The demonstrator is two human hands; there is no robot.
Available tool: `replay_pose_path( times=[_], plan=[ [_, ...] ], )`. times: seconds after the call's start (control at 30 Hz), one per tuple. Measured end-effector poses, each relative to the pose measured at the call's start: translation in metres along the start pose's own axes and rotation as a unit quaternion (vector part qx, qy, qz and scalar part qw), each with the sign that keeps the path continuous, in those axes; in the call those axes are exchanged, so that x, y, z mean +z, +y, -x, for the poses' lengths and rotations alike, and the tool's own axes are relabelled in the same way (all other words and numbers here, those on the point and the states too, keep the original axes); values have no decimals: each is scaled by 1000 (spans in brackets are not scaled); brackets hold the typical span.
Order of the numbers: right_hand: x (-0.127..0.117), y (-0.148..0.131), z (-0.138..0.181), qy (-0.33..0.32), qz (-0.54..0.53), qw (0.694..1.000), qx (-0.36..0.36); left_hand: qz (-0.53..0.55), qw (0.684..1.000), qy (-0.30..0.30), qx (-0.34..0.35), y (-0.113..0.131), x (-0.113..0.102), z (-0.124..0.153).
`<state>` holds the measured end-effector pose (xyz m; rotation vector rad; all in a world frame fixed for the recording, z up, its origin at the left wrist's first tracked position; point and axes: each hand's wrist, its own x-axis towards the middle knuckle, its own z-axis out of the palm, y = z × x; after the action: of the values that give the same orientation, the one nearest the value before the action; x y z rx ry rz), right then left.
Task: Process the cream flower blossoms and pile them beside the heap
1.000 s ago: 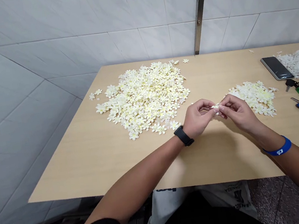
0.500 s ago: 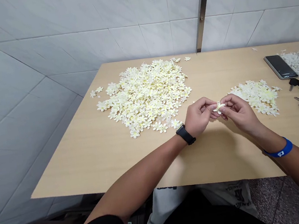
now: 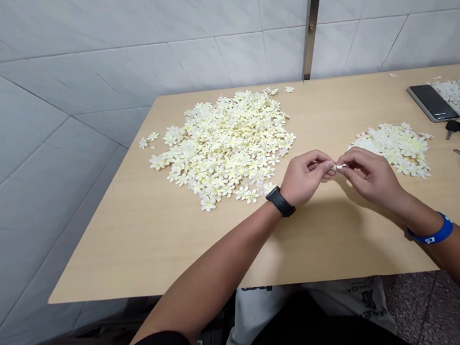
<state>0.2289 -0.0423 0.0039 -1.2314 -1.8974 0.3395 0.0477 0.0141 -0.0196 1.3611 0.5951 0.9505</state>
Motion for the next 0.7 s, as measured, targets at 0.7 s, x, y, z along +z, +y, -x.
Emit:
replay_pose_path(
  times=[0.7],
  plan=[
    [4, 7, -5, 39, -264, 942, 202, -16, 999, 47, 20, -3, 1, -7]
  ],
)
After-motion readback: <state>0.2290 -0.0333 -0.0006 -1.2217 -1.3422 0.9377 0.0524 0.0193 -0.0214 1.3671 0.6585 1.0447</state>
